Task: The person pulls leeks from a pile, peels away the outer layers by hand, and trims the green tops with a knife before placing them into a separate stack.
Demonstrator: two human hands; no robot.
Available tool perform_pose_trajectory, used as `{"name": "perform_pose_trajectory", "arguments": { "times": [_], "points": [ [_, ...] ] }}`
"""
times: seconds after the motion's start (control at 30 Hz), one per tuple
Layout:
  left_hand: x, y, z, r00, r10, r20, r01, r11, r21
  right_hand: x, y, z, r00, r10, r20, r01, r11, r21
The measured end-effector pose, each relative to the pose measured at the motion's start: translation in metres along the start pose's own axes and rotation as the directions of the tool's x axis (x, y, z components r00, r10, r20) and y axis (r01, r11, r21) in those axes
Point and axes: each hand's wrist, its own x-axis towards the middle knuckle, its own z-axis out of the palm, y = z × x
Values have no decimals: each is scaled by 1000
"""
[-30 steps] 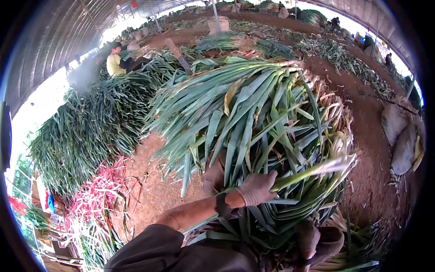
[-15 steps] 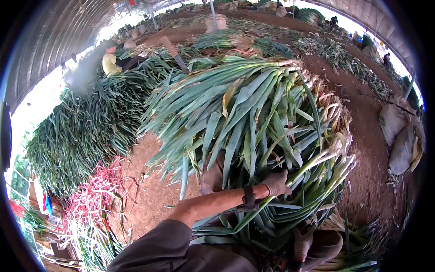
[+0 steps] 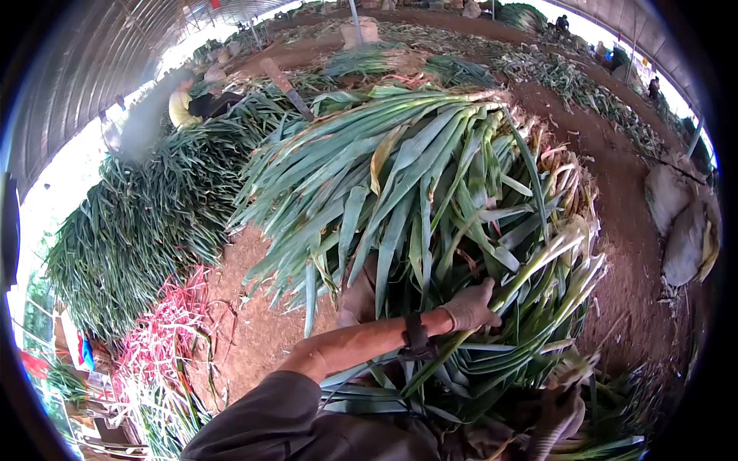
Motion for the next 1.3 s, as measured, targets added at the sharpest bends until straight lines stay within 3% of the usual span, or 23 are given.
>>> {"name": "perform_pose_trajectory", "arguments": {
  "times": [0.07,0.1,0.13,0.23,0.27,0.3,0.37,0.43,0.5,0.53,0.57,0.6,0.63,0.67,0.7,0.77,0.83,0.9,0.97,1.03,1.13,1.27,1.3],
  "points": [
    [9,7,3,994,92,-60,-90,995,31,23,-100,-5,1000,1,-18,0,997,72],
    [16,11,8,986,138,-93,-134,990,50,37,-105,2,998,20,58,-22,999,42],
    [29,3,18,976,185,-117,-173,980,103,51,-104,10,990,38,133,-40,999,10],
    [46,-9,35,998,40,-50,-28,973,228,65,-81,72,943,163,290,-128,983,-133],
    [45,-8,35,999,-44,-16,47,963,265,61,-60,95,919,127,374,-97,990,-100],
    [43,-11,37,999,-21,-31,29,963,266,53,-38,112,885,95,455,-73,995,-65],
    [39,-18,40,998,20,-53,-5,962,273,28,-19,136,920,-147,364,261,922,-287],
    [38,-22,44,998,4,-66,14,962,271,8,-33,142,952,-44,303,200,839,-507],
    [38,-19,43,993,23,-113,10,960,280,-4,-27,144,966,-86,243,231,711,-664],
    [34,-15,35,990,47,-136,-6,958,288,-11,-24,147,979,-68,194,180,741,-648],
    [30,-11,33,989,73,-129,-33,958,285,-14,-56,135,947,-149,286,292,768,-570],
    [31,-17,33,987,78,-142,-38,964,265,-14,-84,122,915,-222,338,340,874,-348],
    [28,-10,23,988,132,-84,-100,945,312,-17,-92,119,921,-268,283,354,880,-317],
    [21,-3,19,993,98,-69,-76,959,273,-16,-88,117,932,-129,340,251,905,-345],
    [26,-8,14,994,91,65,-104,967,234,-18,-79,117,933,-195,301,290,905,-313],
    [24,-18,17,994,84,69,-96,978,186,-21,-71,124,974,18,224,78,908,-412],
    [19,-16,16,996,38,75,-54,973,225,-17,-65,112,939,138,314,-18,934,-356],
    [14,0,7,992,-46,114,22,979,201,-20,-84,85,930,114,350,-53,982,-180],
    [17,-7,12,996,9,83,-30,966,257,-28,-123,55,885,163,436,-169,985,-25],
    [19,-4,16,998,-27,63,7,954,301,-47,-136,48,932,-39,361,-7,992,125],
    [18,-8,22,1000,1,28,-10,953,302,-70,-142,35,856,78,511,-184,970,160],
    [14,-9,32,991,114,-64,-83,926,369,-82,-138,32,778,220,589,-343,933,105],
    [14,-4,33,994,96,-60,-66,920,387,-84,-136,33,797,200,570,-328,936,131]
  ]
}}
